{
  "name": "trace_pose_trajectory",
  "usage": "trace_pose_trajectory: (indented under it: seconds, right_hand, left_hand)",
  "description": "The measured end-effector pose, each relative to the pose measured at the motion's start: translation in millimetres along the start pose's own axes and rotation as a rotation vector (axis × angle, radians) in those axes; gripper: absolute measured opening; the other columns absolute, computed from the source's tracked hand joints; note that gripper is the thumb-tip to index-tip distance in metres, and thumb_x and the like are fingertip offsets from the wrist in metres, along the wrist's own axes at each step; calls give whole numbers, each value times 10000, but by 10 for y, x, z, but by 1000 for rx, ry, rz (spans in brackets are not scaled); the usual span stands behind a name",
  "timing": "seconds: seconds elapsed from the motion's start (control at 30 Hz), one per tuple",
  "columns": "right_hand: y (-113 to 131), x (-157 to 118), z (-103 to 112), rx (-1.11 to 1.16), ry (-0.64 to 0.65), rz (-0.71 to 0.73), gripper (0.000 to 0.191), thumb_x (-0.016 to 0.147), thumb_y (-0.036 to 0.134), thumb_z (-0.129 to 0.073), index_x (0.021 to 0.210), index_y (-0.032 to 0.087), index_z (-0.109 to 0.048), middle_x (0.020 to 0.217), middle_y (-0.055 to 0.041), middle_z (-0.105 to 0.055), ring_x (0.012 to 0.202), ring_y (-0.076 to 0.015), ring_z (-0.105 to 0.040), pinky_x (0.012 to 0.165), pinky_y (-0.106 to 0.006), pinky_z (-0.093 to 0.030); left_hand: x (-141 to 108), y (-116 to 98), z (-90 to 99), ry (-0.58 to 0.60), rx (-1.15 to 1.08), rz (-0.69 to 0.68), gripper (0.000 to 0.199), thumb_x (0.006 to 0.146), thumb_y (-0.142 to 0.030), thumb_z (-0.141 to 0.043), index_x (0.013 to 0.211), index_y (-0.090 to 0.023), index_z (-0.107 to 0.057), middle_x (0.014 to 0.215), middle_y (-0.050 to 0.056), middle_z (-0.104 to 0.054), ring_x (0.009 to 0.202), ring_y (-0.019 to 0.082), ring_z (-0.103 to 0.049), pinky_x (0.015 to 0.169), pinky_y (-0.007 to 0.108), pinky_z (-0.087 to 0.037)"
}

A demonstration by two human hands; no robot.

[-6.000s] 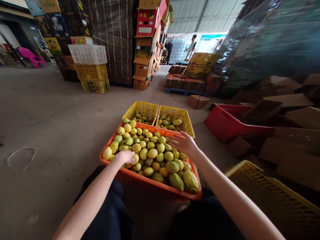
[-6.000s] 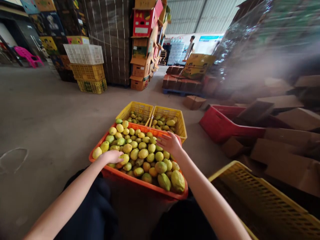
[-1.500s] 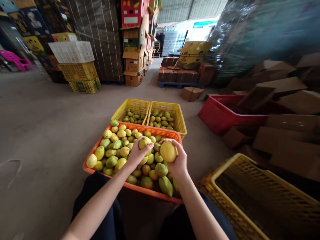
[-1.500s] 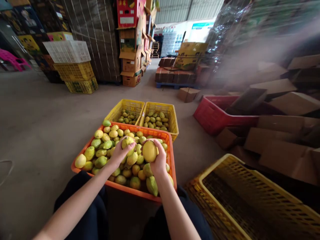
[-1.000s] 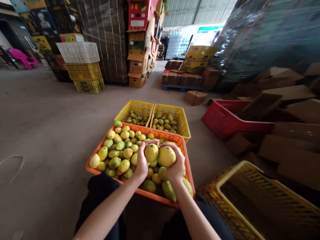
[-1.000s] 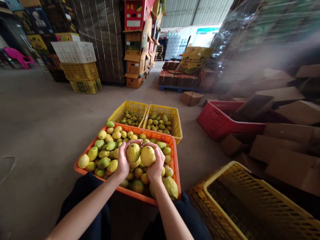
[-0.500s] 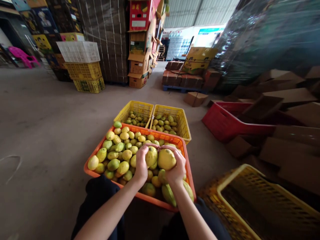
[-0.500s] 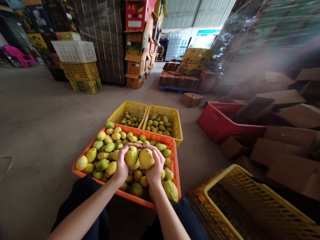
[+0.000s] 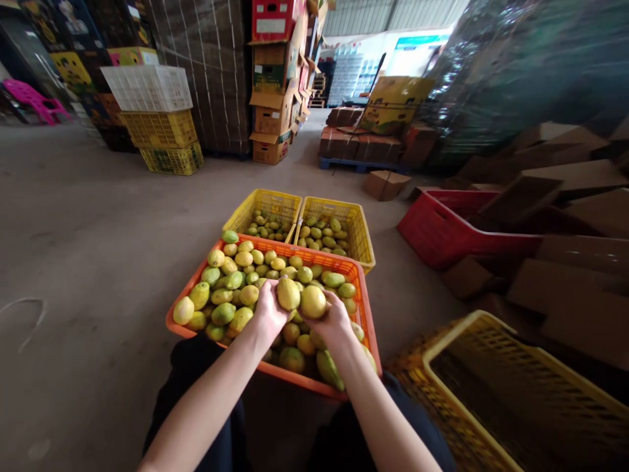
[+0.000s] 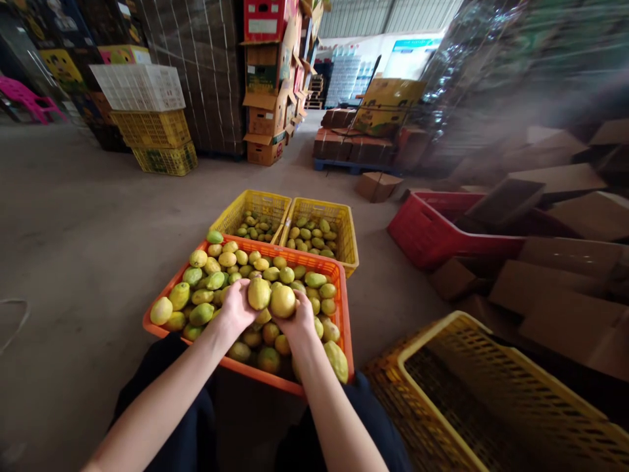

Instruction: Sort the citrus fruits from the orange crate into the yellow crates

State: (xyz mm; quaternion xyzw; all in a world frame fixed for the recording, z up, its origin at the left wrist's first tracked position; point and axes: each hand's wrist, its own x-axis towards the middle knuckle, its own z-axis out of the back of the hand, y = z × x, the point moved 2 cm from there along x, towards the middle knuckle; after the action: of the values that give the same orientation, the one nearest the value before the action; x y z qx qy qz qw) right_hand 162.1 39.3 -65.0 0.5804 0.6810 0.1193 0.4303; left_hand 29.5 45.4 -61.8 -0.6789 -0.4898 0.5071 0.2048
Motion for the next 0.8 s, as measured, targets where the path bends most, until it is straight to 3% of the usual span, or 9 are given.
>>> trace_pose_trajectory:
  seconds: [0.1,0.2,0.33,0.47,0.63,0.8]
  right_hand:
    - [-77,-28,-2,17,-96,-175,43,799,262,-590,759,248,-590,672,-13,-712,594,-219,-693,583,-378,-621]
    - [-55,-115,-84,62,-135,-258,23,818,257,-617,825,244,-600,718,-5,-723,625,-209,-703,557,-346,-616]
    - [62,-215,-205,70,-143,-248,174,762,243,-761,844,236,-608,700,16,-702,591,-175,-677,502,-266,-587]
    - [195,-280,-259,88,-210,-186,167,771,187,-756,841,223,-608,666,15,-673,537,-149,-631,461,-223,-552]
    - [288,-306,-223,180,-201,-183,75,883,276,-650,848,235,-598,627,1,-656,556,-177,-635,445,-235,-537]
    - [273,-302,-191,99,-185,-269,215,977,342,-483,889,201,-620,664,-62,-698,541,-190,-627,424,-249,-523]
  left_hand:
    - [15,-63,64,-34,36,8,347,945,-251,-303,992,-242,-647,1108,53,-771,1136,230,-704,932,368,-583]
    - [-86,-157,41,-48,-58,37,301,963,-253,-319,873,-244,-606,1015,43,-761,1046,204,-716,870,326,-591]
    - [-333,-277,-101,-90,-396,160,193,951,-287,-483,835,-197,-609,795,53,-698,816,196,-725,680,278,-601]
    - [-523,-403,-194,-97,-691,132,26,891,-184,-631,904,-162,-635,741,34,-665,634,145,-676,500,176,-532]
    - [-528,-424,-147,-57,-816,213,332,1003,-259,-461,1208,-93,-663,813,108,-705,660,200,-720,501,231,-592]
    - [-426,-391,-133,-18,-790,283,439,1029,-214,-366,1391,-105,-589,839,113,-745,688,227,-760,509,273,-620]
